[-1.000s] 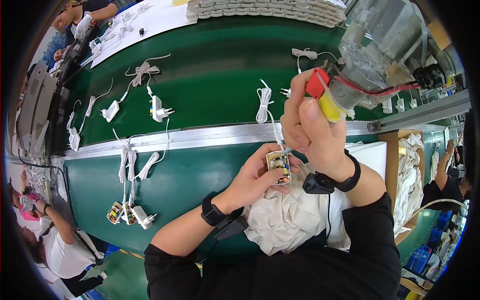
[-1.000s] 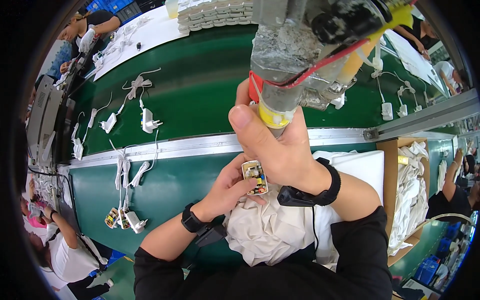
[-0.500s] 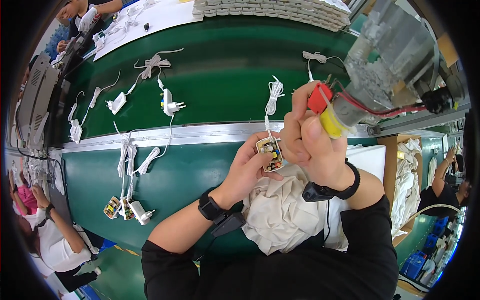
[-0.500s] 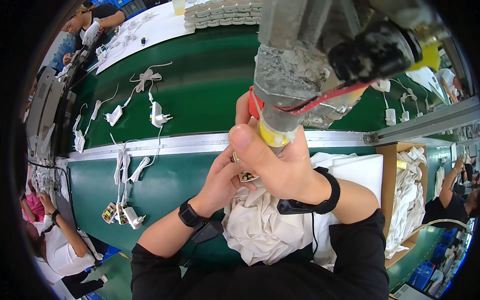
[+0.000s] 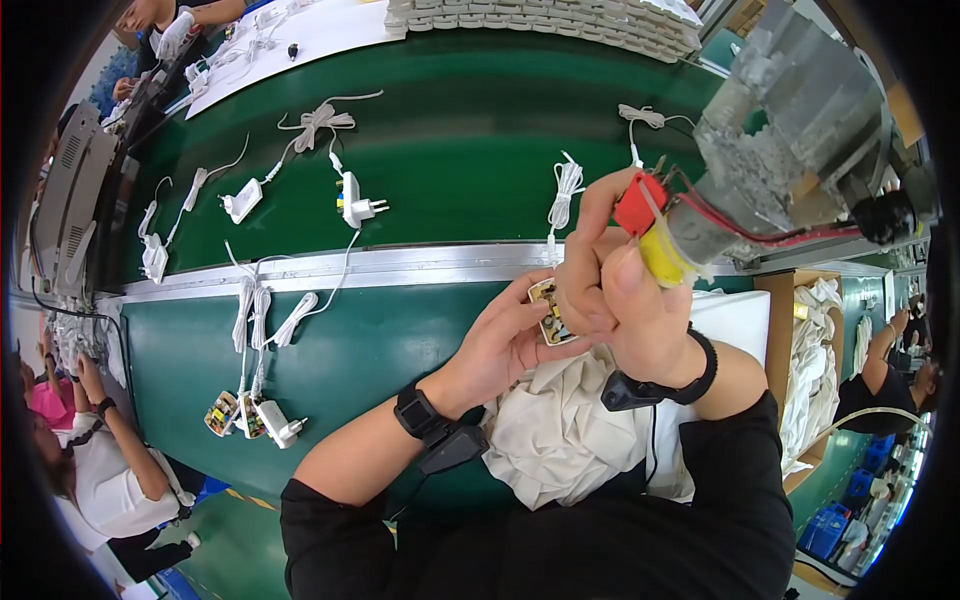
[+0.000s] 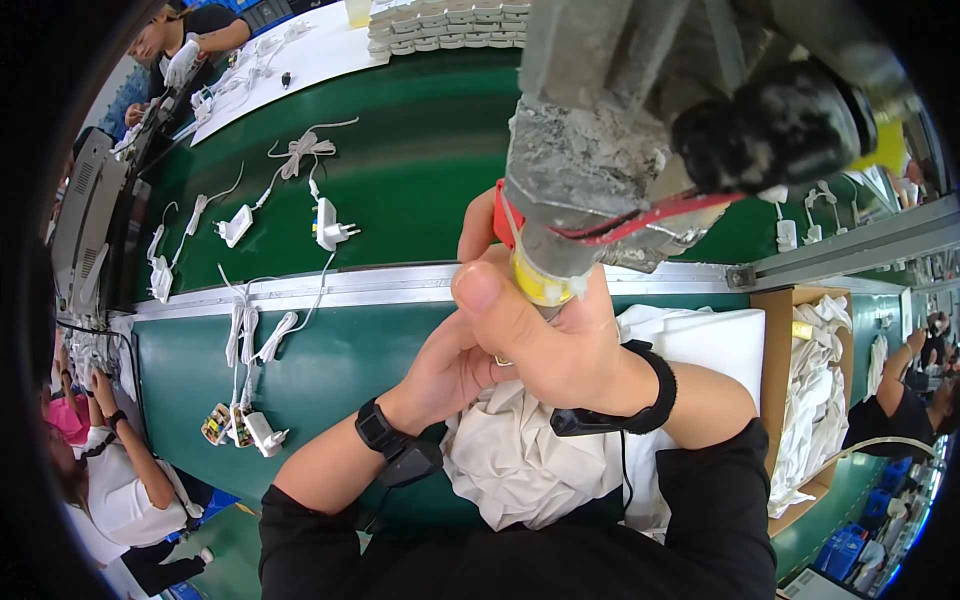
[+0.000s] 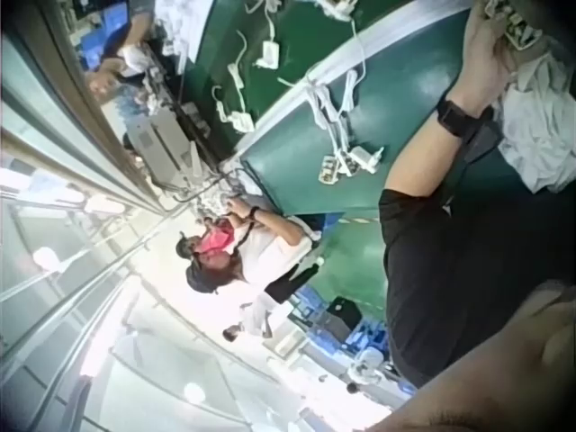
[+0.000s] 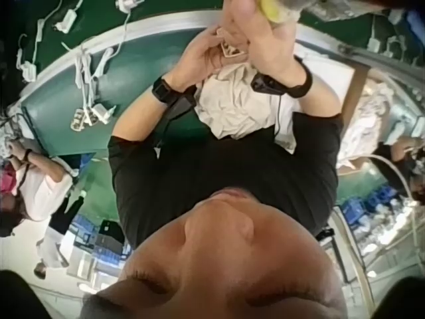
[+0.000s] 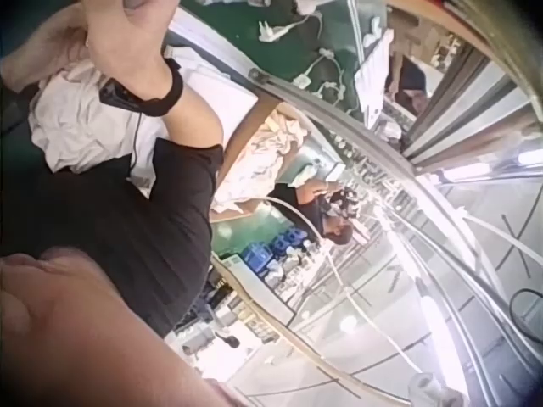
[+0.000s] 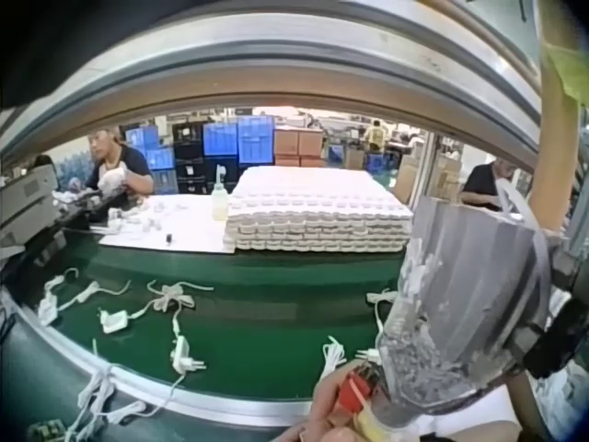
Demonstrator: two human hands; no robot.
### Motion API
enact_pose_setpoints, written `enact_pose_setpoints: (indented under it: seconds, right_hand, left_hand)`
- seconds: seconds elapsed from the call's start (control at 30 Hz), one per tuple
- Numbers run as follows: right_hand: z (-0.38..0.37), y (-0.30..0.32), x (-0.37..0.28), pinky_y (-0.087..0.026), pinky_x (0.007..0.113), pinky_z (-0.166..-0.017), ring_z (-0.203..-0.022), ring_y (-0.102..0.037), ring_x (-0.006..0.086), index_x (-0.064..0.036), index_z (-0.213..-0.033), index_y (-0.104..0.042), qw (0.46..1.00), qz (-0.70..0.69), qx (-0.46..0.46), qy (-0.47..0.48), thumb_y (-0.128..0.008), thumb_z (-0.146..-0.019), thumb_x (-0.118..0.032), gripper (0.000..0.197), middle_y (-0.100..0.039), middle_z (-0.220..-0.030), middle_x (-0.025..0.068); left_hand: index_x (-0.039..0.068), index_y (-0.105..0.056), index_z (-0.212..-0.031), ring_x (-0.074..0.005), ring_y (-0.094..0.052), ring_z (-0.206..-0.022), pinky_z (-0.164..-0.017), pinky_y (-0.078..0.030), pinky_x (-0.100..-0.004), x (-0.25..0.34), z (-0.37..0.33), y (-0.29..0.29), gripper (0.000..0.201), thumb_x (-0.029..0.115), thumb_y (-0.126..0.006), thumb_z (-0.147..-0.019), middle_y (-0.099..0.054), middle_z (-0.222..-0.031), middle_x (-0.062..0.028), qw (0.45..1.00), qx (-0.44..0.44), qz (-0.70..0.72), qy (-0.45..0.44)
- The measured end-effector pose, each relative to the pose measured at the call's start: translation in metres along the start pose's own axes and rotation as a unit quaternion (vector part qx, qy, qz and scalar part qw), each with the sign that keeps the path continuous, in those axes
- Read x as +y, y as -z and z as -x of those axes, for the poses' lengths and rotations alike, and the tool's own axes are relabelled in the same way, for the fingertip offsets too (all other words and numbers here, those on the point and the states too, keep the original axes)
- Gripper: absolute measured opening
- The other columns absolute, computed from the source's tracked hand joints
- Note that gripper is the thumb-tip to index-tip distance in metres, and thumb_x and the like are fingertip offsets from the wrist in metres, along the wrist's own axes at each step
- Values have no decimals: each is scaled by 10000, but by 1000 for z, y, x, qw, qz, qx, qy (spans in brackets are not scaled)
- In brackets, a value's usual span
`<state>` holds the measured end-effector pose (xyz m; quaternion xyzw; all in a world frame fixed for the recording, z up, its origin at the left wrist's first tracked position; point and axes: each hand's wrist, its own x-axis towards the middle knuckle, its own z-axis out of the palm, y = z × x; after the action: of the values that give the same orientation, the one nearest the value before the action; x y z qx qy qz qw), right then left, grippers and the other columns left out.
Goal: Assembling electronic components and wiring onto circuit boards at an assembly line station.
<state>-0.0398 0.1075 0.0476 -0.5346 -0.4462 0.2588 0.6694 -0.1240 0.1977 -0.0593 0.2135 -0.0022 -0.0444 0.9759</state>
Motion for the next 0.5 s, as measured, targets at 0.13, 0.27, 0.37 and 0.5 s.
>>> enact_pose_setpoints:
  seconds: [0.13,0.27,0.37,0.5]
  right_hand:
    - [-2,-2,3,-233,206,-394,-413,-309,43,-43,-1053,-335,1000,13,3,16,-520,-893,-485,505,-365,-521,-12]
    - [-4,-1,-1,-231,206,-392,-414,-311,42,-39,-1078,-337,1000,7,-1,6,-519,-896,-479,510,-367,-522,-11]
    - [-7,-4,-6,-230,207,-391,-415,-305,40,-39,-1089,-337,1000,-2,-1,2,-518,-898,-475,510,-364,-520,-11]
    - [-8,-6,-12,-226,207,-388,-411,-287,39,-31,-1103,-335,1000,-23,10,-10,-513,-903,-466,510,-352,-524,-17]
  left_hand:
    - [26,-260,-1350,-280,-480,-1195,-1012,-423,-425,4,2,3,400,118,-303,-963,-410,-1306,-148,999,-37,3,19]
    - [25,-263,-1351,-272,-483,-1193,-1005,-429,-412,5,1,2,403,115,-307,-960,-415,-1300,-147,999,-34,9,23]
    - [34,-272,-1352,-256,-497,-1177,-975,-454,-408,7,-1,-1,408,98,-320,-952,-420,-1291,-148,1000,-19,4,22]
    - [49,-331,-1319,-211,-542,-1108,-869,-504,-384,14,-26,2,394,85,-399,-933,-449,-1258,-127,993,37,-95,-54]
